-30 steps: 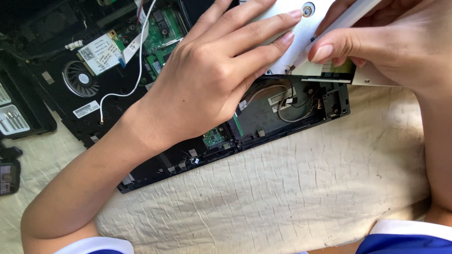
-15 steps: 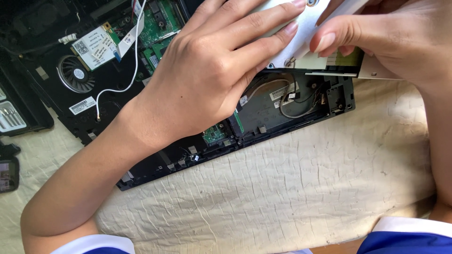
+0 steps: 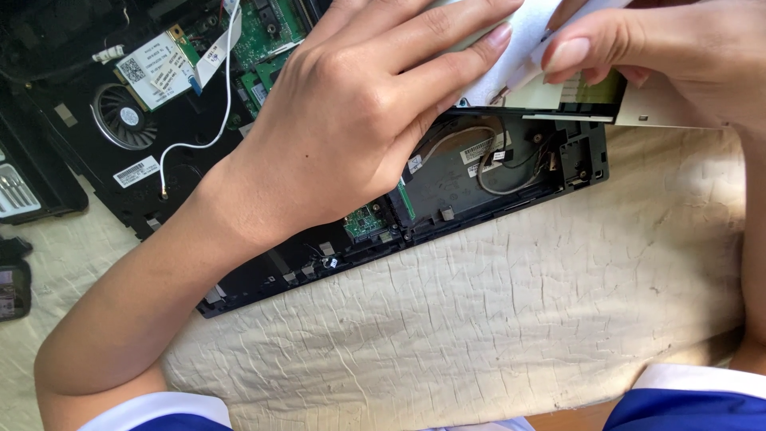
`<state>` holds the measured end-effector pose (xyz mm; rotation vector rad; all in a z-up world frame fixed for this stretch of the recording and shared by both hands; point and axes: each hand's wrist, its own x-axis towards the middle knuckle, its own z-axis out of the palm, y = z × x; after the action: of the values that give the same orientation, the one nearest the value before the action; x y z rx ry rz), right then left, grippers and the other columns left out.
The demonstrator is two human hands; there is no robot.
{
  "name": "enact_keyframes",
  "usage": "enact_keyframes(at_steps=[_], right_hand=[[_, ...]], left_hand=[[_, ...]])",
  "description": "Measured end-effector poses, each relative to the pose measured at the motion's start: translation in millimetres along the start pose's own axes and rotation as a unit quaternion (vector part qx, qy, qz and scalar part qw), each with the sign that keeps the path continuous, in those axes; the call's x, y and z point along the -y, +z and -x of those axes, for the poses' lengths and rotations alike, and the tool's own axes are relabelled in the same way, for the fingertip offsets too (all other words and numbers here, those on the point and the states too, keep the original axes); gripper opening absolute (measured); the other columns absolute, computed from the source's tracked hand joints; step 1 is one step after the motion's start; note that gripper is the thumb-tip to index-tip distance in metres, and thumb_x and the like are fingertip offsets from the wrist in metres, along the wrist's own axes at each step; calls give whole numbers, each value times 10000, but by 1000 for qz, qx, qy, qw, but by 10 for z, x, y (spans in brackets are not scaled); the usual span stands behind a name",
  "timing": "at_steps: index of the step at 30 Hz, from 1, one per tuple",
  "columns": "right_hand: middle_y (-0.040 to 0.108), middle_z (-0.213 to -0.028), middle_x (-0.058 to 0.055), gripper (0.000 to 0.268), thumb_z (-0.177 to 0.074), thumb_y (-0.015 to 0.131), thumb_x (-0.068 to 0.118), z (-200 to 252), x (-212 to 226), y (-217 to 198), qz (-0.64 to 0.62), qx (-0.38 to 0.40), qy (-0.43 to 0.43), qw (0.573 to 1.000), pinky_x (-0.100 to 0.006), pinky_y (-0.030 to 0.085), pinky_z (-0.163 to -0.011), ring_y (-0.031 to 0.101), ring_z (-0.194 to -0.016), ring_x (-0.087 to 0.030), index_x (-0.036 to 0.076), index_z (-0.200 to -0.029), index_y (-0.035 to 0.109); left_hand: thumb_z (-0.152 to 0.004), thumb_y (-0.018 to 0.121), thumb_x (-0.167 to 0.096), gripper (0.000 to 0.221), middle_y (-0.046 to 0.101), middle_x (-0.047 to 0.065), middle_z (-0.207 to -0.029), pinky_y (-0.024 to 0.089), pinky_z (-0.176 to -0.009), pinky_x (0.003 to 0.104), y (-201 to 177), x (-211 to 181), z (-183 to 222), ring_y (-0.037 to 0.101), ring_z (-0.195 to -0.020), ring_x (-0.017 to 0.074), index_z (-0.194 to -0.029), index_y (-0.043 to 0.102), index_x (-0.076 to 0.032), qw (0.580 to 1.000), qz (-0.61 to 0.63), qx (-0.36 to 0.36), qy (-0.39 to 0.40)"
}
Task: Removing the internal optical drive from a laptop chassis using a screwdriver.
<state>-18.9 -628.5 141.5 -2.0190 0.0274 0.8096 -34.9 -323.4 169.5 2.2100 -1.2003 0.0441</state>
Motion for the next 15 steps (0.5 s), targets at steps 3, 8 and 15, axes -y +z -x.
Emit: enact_keyframes(at_steps=[3,8,15], right_hand=[[709,-945,-38,164,-1019,654,212,25,288,-6,60,39,28,997,-278,333,-597,565,-805,-130,58,-1015,712],[686,-954,-67,274,-1012,630,280,28,371,23,78,33,76,994,-309,345,-577,556,-815,-169,69,-1144,743],[713,-950,-109,347,-1027,632,348,-13,237,19,75,23,75,994,-307,327,-498,570,-780,-186,23,-1120,708]], left_hand=[[-1185,655,-48,250,584,87,-1514,511,-1058,489,-6,-3,-1,658,-1308,345,-1430,688,-7,1000,3,-2,0],[-1176,656,-29,260,591,84,-1510,518,-1035,482,5,4,4,662,-1315,346,-1435,672,-17,1000,2,-2,0],[-1170,648,-14,245,636,103,-1471,522,-994,462,15,8,6,674,-1309,338,-1413,678,-14,1000,-1,-13,5]])
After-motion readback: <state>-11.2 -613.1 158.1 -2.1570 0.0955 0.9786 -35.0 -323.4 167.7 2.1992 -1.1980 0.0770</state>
